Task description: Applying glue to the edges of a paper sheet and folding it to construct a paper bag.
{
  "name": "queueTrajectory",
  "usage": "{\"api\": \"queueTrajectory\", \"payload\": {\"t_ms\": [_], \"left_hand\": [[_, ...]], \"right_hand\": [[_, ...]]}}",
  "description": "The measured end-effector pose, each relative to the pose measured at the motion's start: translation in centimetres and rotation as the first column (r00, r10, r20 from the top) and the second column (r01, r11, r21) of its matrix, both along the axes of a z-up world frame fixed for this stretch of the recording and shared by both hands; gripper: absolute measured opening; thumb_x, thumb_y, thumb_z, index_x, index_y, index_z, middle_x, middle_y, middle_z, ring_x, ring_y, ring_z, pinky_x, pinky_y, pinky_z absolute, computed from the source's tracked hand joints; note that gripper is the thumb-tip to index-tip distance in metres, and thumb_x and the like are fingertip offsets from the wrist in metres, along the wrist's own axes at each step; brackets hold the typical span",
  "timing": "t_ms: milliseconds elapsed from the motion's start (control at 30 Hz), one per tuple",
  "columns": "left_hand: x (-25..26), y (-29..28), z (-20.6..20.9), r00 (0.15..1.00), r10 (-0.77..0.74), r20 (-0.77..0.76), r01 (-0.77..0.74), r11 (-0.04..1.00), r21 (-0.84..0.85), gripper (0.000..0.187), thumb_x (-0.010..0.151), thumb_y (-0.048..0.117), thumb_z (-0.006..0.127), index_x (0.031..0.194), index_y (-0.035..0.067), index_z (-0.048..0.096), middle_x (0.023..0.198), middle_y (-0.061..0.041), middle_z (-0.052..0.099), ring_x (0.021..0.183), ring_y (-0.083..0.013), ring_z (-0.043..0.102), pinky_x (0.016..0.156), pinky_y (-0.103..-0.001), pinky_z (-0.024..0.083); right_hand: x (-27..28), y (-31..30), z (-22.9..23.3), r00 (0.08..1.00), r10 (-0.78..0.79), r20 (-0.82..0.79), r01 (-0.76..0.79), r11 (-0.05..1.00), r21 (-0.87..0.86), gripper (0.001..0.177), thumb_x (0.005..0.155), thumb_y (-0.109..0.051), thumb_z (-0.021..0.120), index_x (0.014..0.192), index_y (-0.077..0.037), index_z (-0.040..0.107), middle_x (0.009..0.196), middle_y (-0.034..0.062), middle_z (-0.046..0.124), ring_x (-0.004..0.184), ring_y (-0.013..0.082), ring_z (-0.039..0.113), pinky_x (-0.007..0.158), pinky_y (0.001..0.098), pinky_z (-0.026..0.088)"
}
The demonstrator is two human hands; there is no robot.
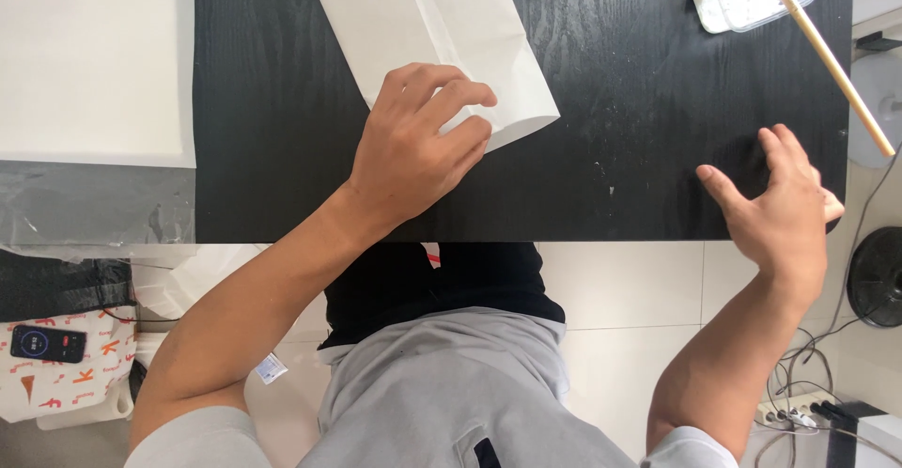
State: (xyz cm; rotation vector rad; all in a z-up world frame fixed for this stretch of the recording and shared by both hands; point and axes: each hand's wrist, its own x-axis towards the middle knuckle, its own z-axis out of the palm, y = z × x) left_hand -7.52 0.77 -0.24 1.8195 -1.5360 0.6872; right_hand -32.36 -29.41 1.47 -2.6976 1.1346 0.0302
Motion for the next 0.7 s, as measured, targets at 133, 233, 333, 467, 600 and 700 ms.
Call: {"api": "queueTrajectory", "payload": {"t_ms": [133, 233, 333, 467, 600, 700], "left_hand": [[-0.1, -0.1, 0.0, 0.999, 0.037, 0.026, -0.037, 0.999, -0.003, 0.021, 0.088, -0.002, 0.084, 0.092, 0.011, 0.068, 0.107, -0.001, 0.07, 0.098, -0.024, 0.064, 0.087, -0.041, 0.051], [-0.1, 0.0, -0.3, 0.999, 0.02, 0.029, -0.02, 1.0, 0.001, 0.022, 0.088, 0.001, 0.088, 0.081, 0.01, 0.069, 0.113, -0.002, 0.072, 0.102, -0.0251, 0.064, 0.089, -0.043, 0.051], [-0.2, 0.2, -0.3, 1.0, 0.018, 0.015, -0.018, 1.0, -0.023, 0.026, 0.088, 0.0, 0.087, 0.076, 0.008, 0.066, 0.112, -0.003, 0.072, 0.101, -0.0255, 0.064, 0.088, -0.042, 0.052], [-0.4, 0.3, -0.4, 0.999, 0.003, -0.039, -0.004, 1.0, -0.007, 0.026, 0.089, -0.004, 0.084, 0.08, 0.007, 0.061, 0.096, -0.006, 0.067, 0.092, -0.026, 0.065, 0.08, -0.038, 0.057], [-0.6, 0.4, -0.6, 0.997, -0.019, -0.071, 0.018, 1.0, -0.018, 0.029, 0.085, -0.008, 0.088, 0.091, 0.005, 0.063, 0.081, -0.007, 0.065, 0.083, -0.022, 0.066, 0.091, -0.044, 0.063], [-0.4, 0.8, -0.1, 0.986, -0.13, -0.103, 0.135, 0.99, 0.037, 0.038, 0.086, 0.006, 0.097, 0.105, 0.005, 0.064, 0.089, -0.007, 0.064, 0.082, -0.0223, 0.062, 0.087, -0.036, 0.057]], "right_hand": [[0.7, 1.5, 0.7, 0.992, 0.095, 0.088, -0.09, 0.994, -0.056, 0.073, 0.099, -0.044, 0.067, 0.151, 0.005, 0.051, 0.16, 0.0209, 0.045, 0.139, 0.038, 0.046, 0.102, 0.0582, 0.02], [2.0, 2.5, 1.1, 0.968, 0.199, 0.152, -0.188, 0.978, -0.088, 0.07, 0.099, -0.04, 0.071, 0.151, 0.003, 0.054, 0.158, 0.0208, 0.05, 0.135, 0.0389, 0.051, 0.099, 0.0627, 0.024], [3.5, 4.0, 1.5, 0.946, 0.25, 0.207, -0.246, 0.968, -0.048, 0.065, 0.097, -0.034, 0.073, 0.15, -0.001, 0.054, 0.157, 0.0173, 0.051, 0.132, 0.0358, 0.054, 0.1, 0.0625, 0.024], [5.4, 5.7, 2.0, 0.846, 0.437, 0.307, -0.421, 0.899, -0.118, 0.061, 0.097, -0.022, 0.079, 0.148, -0.001, 0.055, 0.154, 0.0174, 0.056, 0.137, 0.0332, 0.054, 0.104, 0.05, 0.024], [7.4, 6.8, 2.4, 0.692, 0.622, 0.366, -0.615, 0.774, -0.153, 0.06, 0.097, -0.017, 0.082, 0.149, -0.005, 0.055, 0.15, 0.0136, 0.061, 0.136, 0.0268, 0.058, 0.106, 0.0434, 0.024], [9.1, 7.1, 2.7, 0.649, 0.671, 0.359, -0.664, 0.73, -0.164, 0.05, 0.103, -0.02, 0.075, 0.147, -0.005, 0.057, 0.146, 0.0133, 0.063, 0.129, 0.0237, 0.059, 0.11, 0.0413, 0.027]]}}
